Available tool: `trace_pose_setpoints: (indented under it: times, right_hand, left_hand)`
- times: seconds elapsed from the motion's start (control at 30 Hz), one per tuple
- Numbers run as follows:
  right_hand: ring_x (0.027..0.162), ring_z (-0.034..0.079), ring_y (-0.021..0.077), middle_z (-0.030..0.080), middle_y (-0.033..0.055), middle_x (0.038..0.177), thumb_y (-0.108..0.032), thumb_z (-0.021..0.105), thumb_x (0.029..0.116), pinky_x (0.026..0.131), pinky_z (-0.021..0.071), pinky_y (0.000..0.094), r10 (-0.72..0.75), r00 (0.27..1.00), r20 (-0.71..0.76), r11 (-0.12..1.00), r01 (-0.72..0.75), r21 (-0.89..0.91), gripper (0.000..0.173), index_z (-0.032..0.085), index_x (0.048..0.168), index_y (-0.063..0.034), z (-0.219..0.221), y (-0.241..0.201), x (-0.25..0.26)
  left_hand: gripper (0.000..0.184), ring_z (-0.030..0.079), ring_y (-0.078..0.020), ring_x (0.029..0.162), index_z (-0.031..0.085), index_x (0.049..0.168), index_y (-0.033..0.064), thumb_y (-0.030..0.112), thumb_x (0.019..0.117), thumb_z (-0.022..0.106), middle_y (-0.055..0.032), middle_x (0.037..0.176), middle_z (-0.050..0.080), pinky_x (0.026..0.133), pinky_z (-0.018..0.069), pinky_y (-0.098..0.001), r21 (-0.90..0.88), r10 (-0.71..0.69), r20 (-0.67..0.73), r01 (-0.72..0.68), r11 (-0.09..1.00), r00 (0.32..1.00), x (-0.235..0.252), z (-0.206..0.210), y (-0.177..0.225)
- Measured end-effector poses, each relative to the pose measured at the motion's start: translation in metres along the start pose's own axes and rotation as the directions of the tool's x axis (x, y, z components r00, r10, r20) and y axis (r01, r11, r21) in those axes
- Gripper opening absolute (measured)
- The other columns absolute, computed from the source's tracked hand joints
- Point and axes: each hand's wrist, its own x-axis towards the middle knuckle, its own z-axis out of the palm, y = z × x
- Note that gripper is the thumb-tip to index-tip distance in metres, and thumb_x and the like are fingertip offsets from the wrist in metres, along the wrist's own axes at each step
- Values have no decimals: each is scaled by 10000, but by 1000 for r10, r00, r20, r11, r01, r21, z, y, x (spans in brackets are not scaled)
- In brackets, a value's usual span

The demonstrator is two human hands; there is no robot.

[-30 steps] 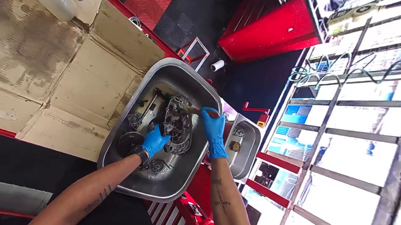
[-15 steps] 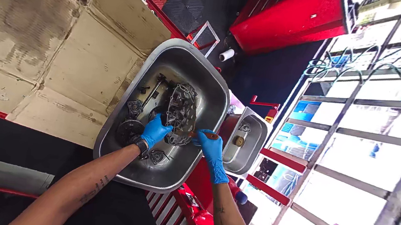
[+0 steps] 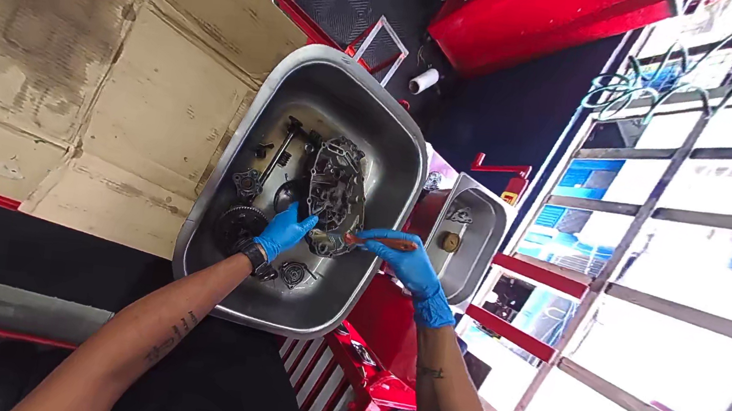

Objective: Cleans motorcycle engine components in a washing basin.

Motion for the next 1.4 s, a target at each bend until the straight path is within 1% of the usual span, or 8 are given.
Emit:
trace_pose_setpoints:
  times: [0.3, 0.43, 0.57, 0.73, 0.9, 1.1, 1.23, 1.4]
  right_hand:
    - [952, 714, 47, 769, 7, 1043, -140, 692, 949, 909, 591, 273, 50, 994, 99, 970, -25, -243, 171, 770, 1083, -69, -10, 1, 6]
    - [947, 708, 77, 761, 48, 1041, -217, 660, 971, 913, 572, 319, 105, 985, -141, 891, -156, -427, 213, 765, 1106, -89, -22, 21, 6]
    - [963, 732, 155, 771, 84, 1020, -276, 623, 988, 903, 577, 400, 50, 915, -400, 862, -242, -446, 275, 764, 1133, -91, 23, 38, 1]
    - [906, 732, 117, 771, 78, 977, -175, 665, 951, 851, 597, 340, -24, 837, -546, 941, -166, -295, 200, 763, 1063, -41, 92, 53, -35]
    - [869, 752, 168, 768, 100, 999, -75, 653, 961, 842, 643, 352, 84, 847, -524, 982, 20, 190, 188, 735, 1104, 17, 126, 48, -25]
    - [931, 731, 131, 767, 95, 1031, -164, 657, 966, 885, 591, 326, -27, 774, -632, 971, -129, -199, 226, 751, 1116, -23, 73, 68, 0]
    - [1029, 736, 263, 768, 151, 1073, -173, 597, 984, 951, 558, 469, -27, 841, -541, 896, -220, -386, 268, 764, 1146, -39, 93, 58, 10]
    - [928, 736, 135, 768, 96, 1026, -130, 672, 959, 885, 603, 339, 16, 790, -613, 999, -31, -14, 206, 761, 1118, -34, 120, 22, 40]
  left_hand:
    - [634, 594, -309, 1280, 392, 1510, -33, 343, 1037, 587, -249, 1391, 581, 1107, 457, -465, 63, -19, 19, 18, 998, 1000, 2, 4, -1]
    - [674, 539, -293, 1361, 323, 1554, -31, 266, 1020, 608, -250, 1460, 532, 1159, 415, -438, 63, 0, 9, 0, 998, 1000, 1, 5, -16]
    - [687, 526, -296, 1374, 312, 1558, -38, 232, 1008, 624, -256, 1475, 515, 1167, 406, -429, 42, -10, -5, 10, 999, 1000, -1, 8, -19]
    - [656, 539, -313, 1355, 358, 1533, -42, 223, 1002, 637, -259, 1446, 539, 1160, 408, -448, 123, -30, -12, 31, 992, 999, -2, 4, -11]
    - [583, 560, -317, 1316, 409, 1496, -47, 166, 999, 628, -264, 1410, 558, 1133, 426, -455, 149, -33, 12, 31, 988, 999, -2, -3, -9]
    - [585, 551, -326, 1334, 436, 1478, -47, 174, 980, 652, -255, 1407, 568, 1144, 414, -477, 252, -87, 32, 76, 965, 996, 0, 3, -5]
    - [560, 539, -328, 1349, 435, 1481, -43, 192, 1006, 615, -254, 1421, 558, 1151, 401, -486, 307, -99, 33, 84, 948, 995, 3, 2, 6]
    - [482, 569, -333, 1296, 498, 1421, -56, 167, 1008, 608, -264, 1371, 585, 1119, 423, -492, 296, -72, 73, 48, 954, 995, 4, -4, 8]
